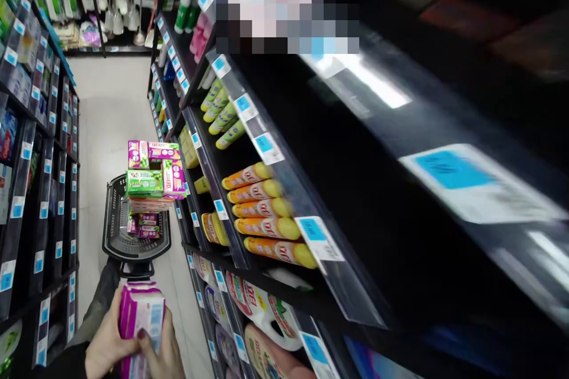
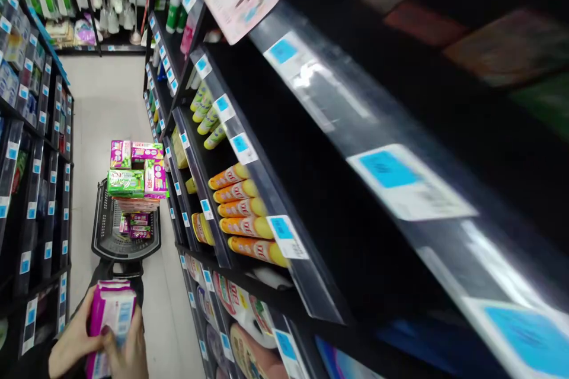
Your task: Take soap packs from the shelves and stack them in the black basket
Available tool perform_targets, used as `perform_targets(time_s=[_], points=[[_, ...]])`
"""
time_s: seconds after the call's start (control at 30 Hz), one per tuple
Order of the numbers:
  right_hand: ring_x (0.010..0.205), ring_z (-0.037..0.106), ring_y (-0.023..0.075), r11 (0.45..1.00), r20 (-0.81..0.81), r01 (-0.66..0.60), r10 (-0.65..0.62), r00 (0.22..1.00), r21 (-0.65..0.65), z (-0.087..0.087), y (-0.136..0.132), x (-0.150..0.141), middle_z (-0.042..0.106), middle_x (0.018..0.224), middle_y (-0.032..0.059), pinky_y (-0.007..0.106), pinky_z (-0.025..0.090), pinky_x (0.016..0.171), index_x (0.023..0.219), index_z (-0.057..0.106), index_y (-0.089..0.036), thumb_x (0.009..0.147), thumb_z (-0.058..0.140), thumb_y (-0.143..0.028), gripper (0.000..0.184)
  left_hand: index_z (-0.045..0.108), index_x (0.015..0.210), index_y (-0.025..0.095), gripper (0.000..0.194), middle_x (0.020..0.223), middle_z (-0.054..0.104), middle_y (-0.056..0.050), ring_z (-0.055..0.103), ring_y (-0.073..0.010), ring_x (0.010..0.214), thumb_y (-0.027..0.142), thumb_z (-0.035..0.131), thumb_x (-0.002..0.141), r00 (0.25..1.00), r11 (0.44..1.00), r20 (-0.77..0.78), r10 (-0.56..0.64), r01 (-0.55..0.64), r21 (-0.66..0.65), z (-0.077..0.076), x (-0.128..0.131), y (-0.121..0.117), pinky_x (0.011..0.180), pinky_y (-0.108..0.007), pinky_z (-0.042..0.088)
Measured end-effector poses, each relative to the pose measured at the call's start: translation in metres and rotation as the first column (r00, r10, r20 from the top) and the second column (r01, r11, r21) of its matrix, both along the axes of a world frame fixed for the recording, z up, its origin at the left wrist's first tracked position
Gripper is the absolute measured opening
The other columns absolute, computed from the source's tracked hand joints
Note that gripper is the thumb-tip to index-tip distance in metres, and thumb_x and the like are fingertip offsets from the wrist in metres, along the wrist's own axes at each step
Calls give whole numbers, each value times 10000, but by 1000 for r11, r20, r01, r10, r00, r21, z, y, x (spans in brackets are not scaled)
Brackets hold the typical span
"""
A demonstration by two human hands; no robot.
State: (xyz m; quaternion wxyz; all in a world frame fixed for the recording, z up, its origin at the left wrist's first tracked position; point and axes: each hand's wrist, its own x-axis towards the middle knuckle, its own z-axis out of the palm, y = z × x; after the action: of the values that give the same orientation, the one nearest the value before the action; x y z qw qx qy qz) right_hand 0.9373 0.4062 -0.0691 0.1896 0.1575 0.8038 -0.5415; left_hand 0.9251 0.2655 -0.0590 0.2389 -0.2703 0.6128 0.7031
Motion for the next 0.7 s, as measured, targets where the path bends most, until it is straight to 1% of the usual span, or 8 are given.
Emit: perform_targets(time_s=[0.1, 0.2, 0.27, 0.33, 0.43, 0.53, 0.63, 0.7], points=[[1050, 613, 322, 994, 194, 34, -13, 981, -103, -30, 6, -9, 648, 1103, 142, 374, 510, 853, 1321, 353, -156, 616, 735, -585, 909, 88, 1460, 105, 1164, 1400, 410, -263, 346, -417, 1315, 497, 768, 600, 991, 985, -25, -133, 130, -115, -37, -1, 9, 1100, -512, 249], [1009, 624, 320, 954, 298, 68, 23, 954, -292, -55, 10, -17, 650, 1075, 119, 386, 508, 836, 1300, 314, -188, 526, 767, -632, 1000, 71, 1491, 181, 1117, 1458, 359, -195, 345, -365, 1330, 498, 743, 657, 992, 971, -48, -116, 124, 204, -63, 2, 5, 1094, -463, 286], [941, 643, 300, 897, 366, 107, 64, 928, -428, -71, 13, -21, 658, 1036, 97, 379, 513, 799, 1277, 312, -206, 513, 769, -642, 991, 26, 1494, 275, 1146, 1485, 336, -143, 432, -349, 1268, 427, 781, 647, 995, 885, 6, -95, 81, 459, -76, 3, -1, 988, -440, 419], [912, 647, 278, 848, 453, 171, 89, 887, -502, -88, 16, -25, 663, 1009, 75, 370, 509, 789, 1287, 290, -220, 548, 774, -605, 964, -21, 1486, 319, 1137, 1472, 365, -127, 534, -324, 1161, 376, 775, 676, 995, 817, 38, -96, 58, 574, -90, 2, -7, 883, -412, 487], [991, 628, 273, 799, 575, 267, 118, 810, -539, -117, 19, -36, 655, 1075, 67, 382, 485, 865, 1346, 255, -246, 615, 773, -518, 936, 5, 1492, 282, 1070, 1408, 455, -131, 579, -281, 1080, 379, 743, 723, 997, 847, 14, -74, 56, 529, -117, -6, -12, 937, -409, 449], [1024, 618, 270, 755, 591, 238, 236, 771, -611, -153, 18, -54, 648, 1114, 62, 399, 461, 916, 1345, 315, -259, 645, 756, -476, 856, 73, 1497, 256, 1034, 1330, 531, -113, 590, -244, 1023, 342, 750, 720, 999, 911, 49, -24, 1, 412, -150, -17, -11, 988, -389, 407], [987, 632, 259, 789, 468, -17, 381, 797, -614, -199, 15, -82, 669, 1051, 64, 395, 477, 885, 1265, 435, -227, 695, 666, -497, 672, 117, 1497, 209, 1077, 1245, 573, -119, 602, -242, 949, 389, 779, 666, 987, 961, 120, 105, -132, 243, -184, -25, -6, 962, -378, 426], [990, 627, 262, 865, 380, -237, 420, 824, -443, -235, 11, -106, 670, 1032, 67, 395, 483, 877, 1191, 496, -206, 684, 640, -503, 605, 112, 1496, 189, 1096, 1245, 559, -133, 586, -264, 1002, 476, 757, 658, 968, 966, 141, 208, -226, 128, -205, -25, -4, 967, -374, 421]])
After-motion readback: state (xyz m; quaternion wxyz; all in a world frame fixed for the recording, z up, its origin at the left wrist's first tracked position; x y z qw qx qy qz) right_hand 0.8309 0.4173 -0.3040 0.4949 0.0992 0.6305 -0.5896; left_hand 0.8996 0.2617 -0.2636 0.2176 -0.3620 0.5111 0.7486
